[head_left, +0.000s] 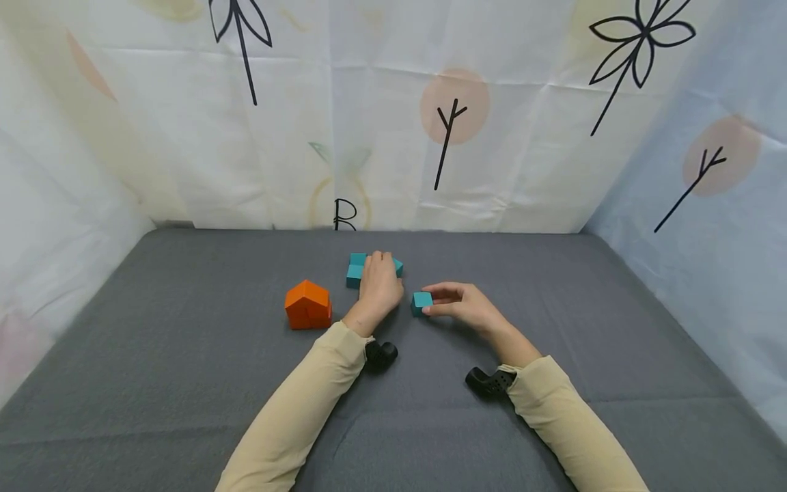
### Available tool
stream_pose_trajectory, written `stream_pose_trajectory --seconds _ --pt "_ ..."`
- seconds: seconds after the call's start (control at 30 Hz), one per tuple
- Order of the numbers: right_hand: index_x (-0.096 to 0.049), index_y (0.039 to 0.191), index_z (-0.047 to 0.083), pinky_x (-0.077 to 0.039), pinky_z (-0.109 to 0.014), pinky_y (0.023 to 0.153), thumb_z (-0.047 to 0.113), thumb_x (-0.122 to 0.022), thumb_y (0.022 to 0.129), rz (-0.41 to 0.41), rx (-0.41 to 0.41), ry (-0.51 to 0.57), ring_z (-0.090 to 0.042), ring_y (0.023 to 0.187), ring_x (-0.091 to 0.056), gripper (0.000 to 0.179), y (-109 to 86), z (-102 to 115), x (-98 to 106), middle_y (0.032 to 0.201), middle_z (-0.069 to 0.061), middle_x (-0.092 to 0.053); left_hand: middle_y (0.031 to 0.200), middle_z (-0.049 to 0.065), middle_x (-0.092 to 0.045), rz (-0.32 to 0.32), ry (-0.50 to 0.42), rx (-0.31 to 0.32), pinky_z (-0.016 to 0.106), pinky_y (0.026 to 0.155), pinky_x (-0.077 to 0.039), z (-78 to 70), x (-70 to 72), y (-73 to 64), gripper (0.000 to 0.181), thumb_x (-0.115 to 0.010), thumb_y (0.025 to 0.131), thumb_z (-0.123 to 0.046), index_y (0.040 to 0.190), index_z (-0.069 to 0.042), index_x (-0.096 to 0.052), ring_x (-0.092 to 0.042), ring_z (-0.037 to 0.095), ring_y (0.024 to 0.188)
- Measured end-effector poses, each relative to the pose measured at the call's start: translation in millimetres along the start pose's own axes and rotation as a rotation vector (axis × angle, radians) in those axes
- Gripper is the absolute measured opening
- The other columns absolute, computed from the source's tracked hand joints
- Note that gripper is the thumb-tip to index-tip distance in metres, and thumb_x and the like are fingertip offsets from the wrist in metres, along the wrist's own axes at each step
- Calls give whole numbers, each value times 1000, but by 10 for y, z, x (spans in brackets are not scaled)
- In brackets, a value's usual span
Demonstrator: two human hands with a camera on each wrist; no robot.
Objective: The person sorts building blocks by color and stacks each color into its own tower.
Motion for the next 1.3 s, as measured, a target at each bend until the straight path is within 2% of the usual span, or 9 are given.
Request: stream_pose_trajectory --seconds 0.13,0.27,0.57,0.67,0.9,1.0,1.3 --pt "-61 128 6 -48 -42 97 16 -73 85 2 9 2 -27 112 -61 46 4 1 -8 124 -17 -63 110 22 -55 -35 39 -18 41 90 -45 0 1 4 31 -64 90 -6 116 8 -56 -51 34 101" --pt "-61 128 6 -48 -42 97 17 -73 85 1 17 -3 -27 111 -61 46 6 1 -11 124 -17 -63 104 21 -55 -49 12 -19 40 85 -45 -1 6 -2 24 -66 89 -5 109 6 -57 -51 33 95" --pt "-60 128 7 -48 -42 97 18 -73 85 2 17 -8 -27 110 -61 46 -5 -14 -11 124 -17 -62 110 20 -56 -48 -123 13 41 89 -46 2 31 -26 28 -64 89 -2 115 2 -55 -51 34 102" --pt "-60 128 6 -48 -42 96 18 -72 85 5 17 -3 -26 109 -62 46 -4 -17 -11 124 -17 -62 111 20 -56 -57 -153 6 42 90 -46 2 42 -32 29 -64 89 -1 117 2 -55 -52 34 104" --pt "-60 129 7 -48 -42 97 19 -72 86 9 15 -3 -27 111 -61 46 -4 -16 -6 125 -17 -62 117 22 -56 -76 -297 -6 43 93 -47 -25 95 -88 34 -62 90 -1 123 3 -53 -54 36 110" --pt "-60 129 6 -48 -43 98 19 -72 86 13 19 -2 -28 112 -60 46 1 -18 -2 126 -18 -61 122 22 -54 -82 -322 -24 43 96 -47 -50 119 -117 38 -62 91 -2 128 4 -52 -53 36 113" --pt "-60 129 7 -46 -43 99 20 -72 86 10 11 3 -29 114 -60 47 -5 -17 3 128 -18 -60 122 19 -54 -22 -378 10 44 98 -45 -72 151 -249 35 -64 91 -6 124 -2 -56 -52 35 115"
Point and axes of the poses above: each hand's wrist, its own y-axis towards the middle knuckle, its own x-axis out of the back of the hand, z = x × y, the point moved 5 cm from there along y, towards the middle knuckle
